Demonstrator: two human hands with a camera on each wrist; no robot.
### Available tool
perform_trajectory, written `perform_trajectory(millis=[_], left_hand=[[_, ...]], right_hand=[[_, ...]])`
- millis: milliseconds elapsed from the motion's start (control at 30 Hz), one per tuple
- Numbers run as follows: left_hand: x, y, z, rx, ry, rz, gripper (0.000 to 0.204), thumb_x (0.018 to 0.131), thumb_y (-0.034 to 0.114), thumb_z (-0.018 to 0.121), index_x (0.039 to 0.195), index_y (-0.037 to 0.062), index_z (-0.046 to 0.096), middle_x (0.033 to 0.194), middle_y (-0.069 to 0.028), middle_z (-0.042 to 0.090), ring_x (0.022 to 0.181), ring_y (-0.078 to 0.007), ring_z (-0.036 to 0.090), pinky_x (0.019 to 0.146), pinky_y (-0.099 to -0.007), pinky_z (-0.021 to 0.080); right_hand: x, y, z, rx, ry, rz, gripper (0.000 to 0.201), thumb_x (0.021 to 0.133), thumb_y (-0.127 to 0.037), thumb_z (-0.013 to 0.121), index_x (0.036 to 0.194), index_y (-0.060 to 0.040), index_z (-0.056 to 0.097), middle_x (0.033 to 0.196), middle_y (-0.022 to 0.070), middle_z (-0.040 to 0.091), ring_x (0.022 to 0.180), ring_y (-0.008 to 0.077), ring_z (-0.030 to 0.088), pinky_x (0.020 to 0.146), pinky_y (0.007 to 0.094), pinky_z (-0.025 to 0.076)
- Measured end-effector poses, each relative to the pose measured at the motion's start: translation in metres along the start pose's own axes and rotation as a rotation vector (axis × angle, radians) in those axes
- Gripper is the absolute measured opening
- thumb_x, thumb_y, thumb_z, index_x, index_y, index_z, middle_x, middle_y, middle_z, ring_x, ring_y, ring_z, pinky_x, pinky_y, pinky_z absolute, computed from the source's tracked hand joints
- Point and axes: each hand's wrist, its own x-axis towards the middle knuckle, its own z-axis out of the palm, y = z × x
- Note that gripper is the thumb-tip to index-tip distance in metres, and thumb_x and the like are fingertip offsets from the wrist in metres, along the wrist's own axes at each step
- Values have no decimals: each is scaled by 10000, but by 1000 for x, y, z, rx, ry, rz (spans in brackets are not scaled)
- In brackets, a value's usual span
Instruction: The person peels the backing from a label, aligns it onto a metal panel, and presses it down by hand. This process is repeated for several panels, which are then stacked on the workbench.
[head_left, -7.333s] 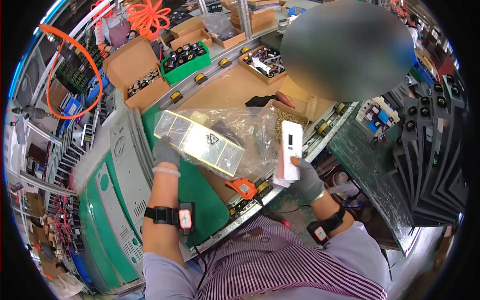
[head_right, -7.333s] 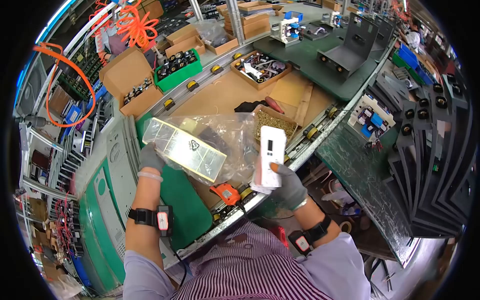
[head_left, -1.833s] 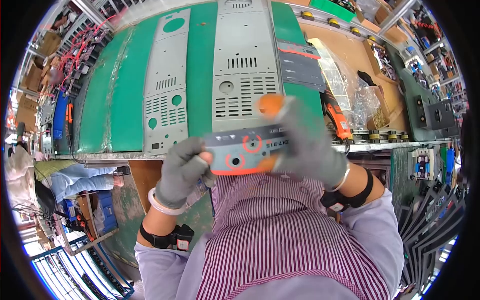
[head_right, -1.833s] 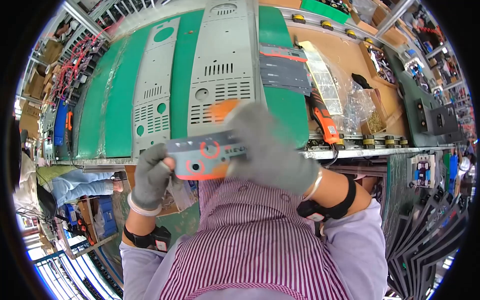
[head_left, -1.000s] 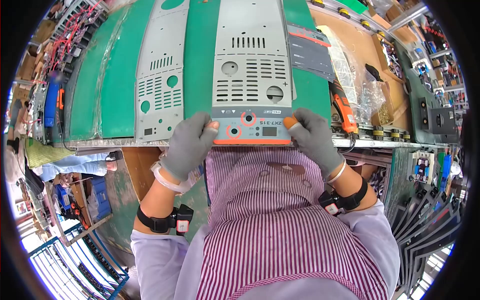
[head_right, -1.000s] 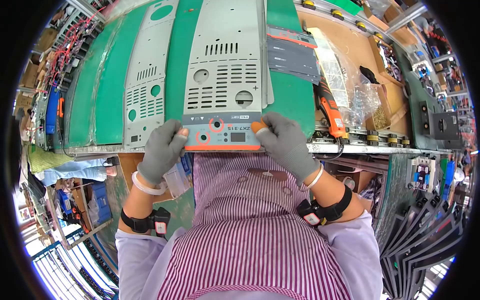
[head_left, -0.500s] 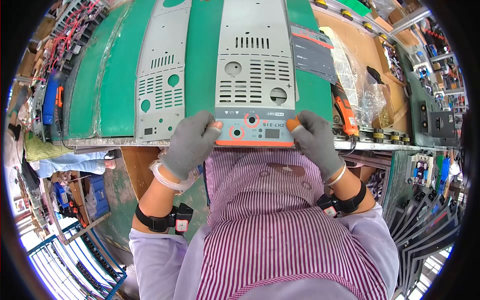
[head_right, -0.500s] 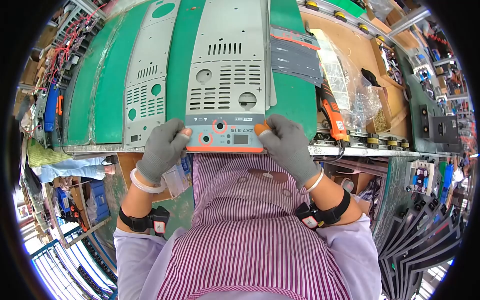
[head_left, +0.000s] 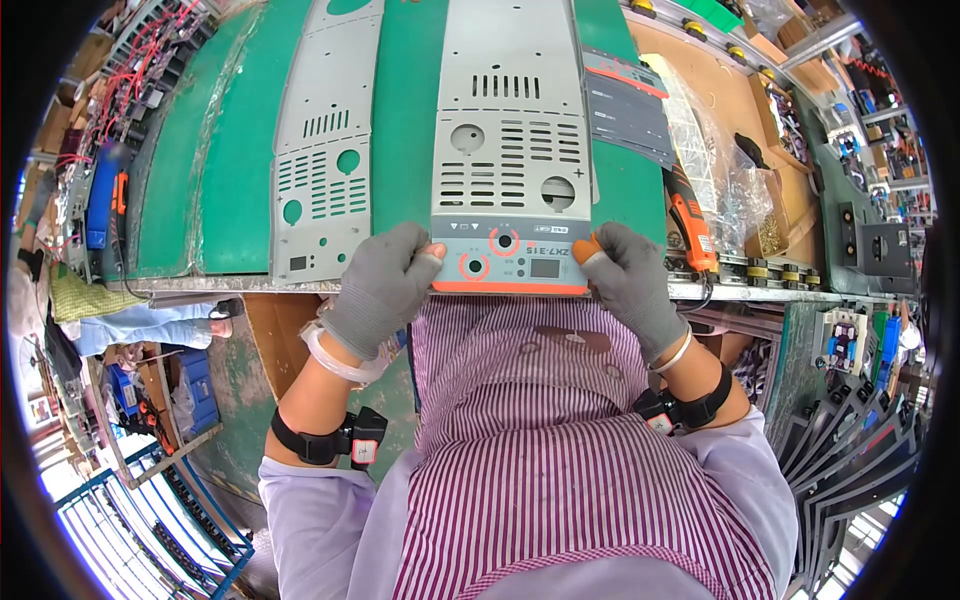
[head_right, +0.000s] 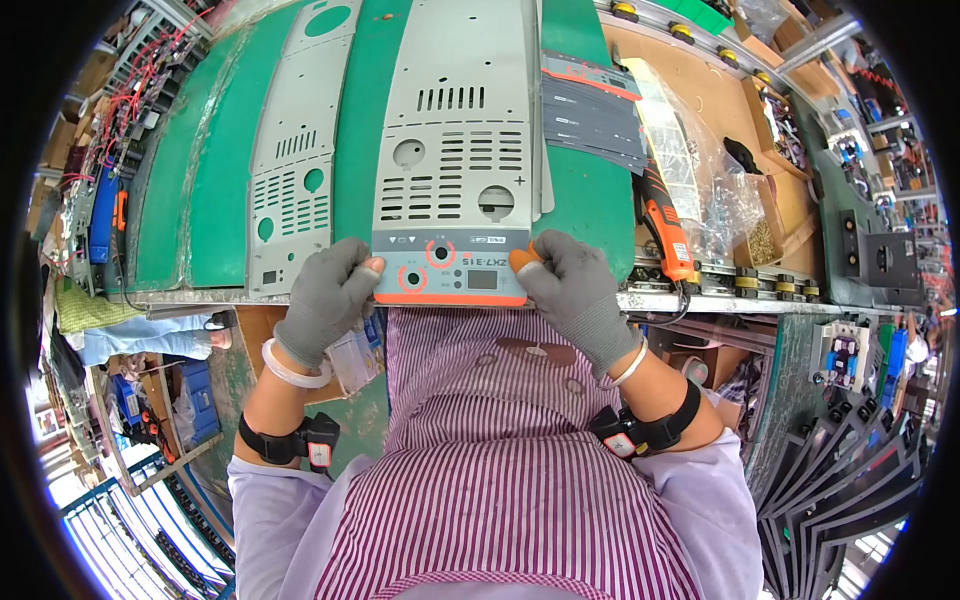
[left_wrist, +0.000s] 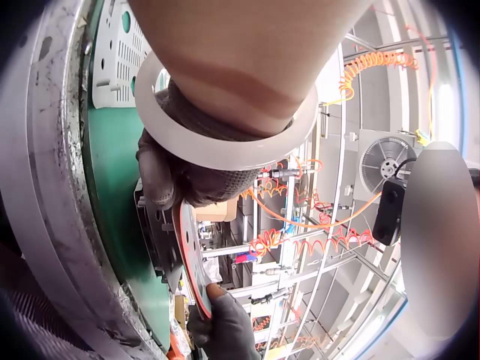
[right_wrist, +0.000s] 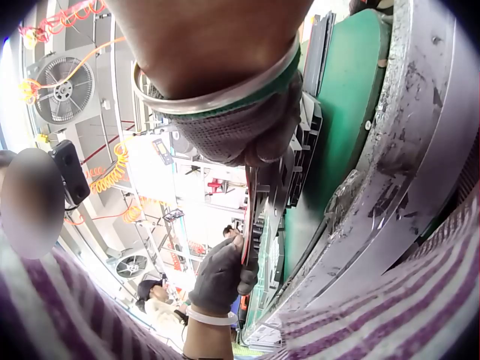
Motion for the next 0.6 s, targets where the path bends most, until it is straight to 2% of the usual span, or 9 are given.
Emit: perform_trajectory(millis=[67,233,433,600], left_hand=[[1,-7,1,30,20,68,231,874,190,544,777,-18,517,521,-49,501,430,-93,500,412,-256,397],[0,-3,2,45,26,9,226,872,187,544,781,-19,519,522,-51,502,434,-91,500,419,-256,400],[0,-4,4,68,34,18,222,871,182,547,776,-16,517,525,-47,498,438,-90,497,422,-255,398],[0,-6,5,55,49,69,222,873,182,545,771,-12,511,528,-43,491,439,-89,494,413,-254,389]], right_hand=[[0,0,0,-4,5,-9,272,765,-242,540,825,22,571,585,128,556,532,221,577,554,339,460],[0,-2,-1,3,-9,18,286,759,-232,535,854,35,575,584,127,560,531,210,578,548,332,459],[-1,-5,-3,20,-11,12,256,760,-218,537,807,32,566,571,122,539,508,192,552,527,330,447],[-1,1,1,51,55,-29,240,760,-216,538,780,22,564,576,120,531,507,194,546,520,333,437]])
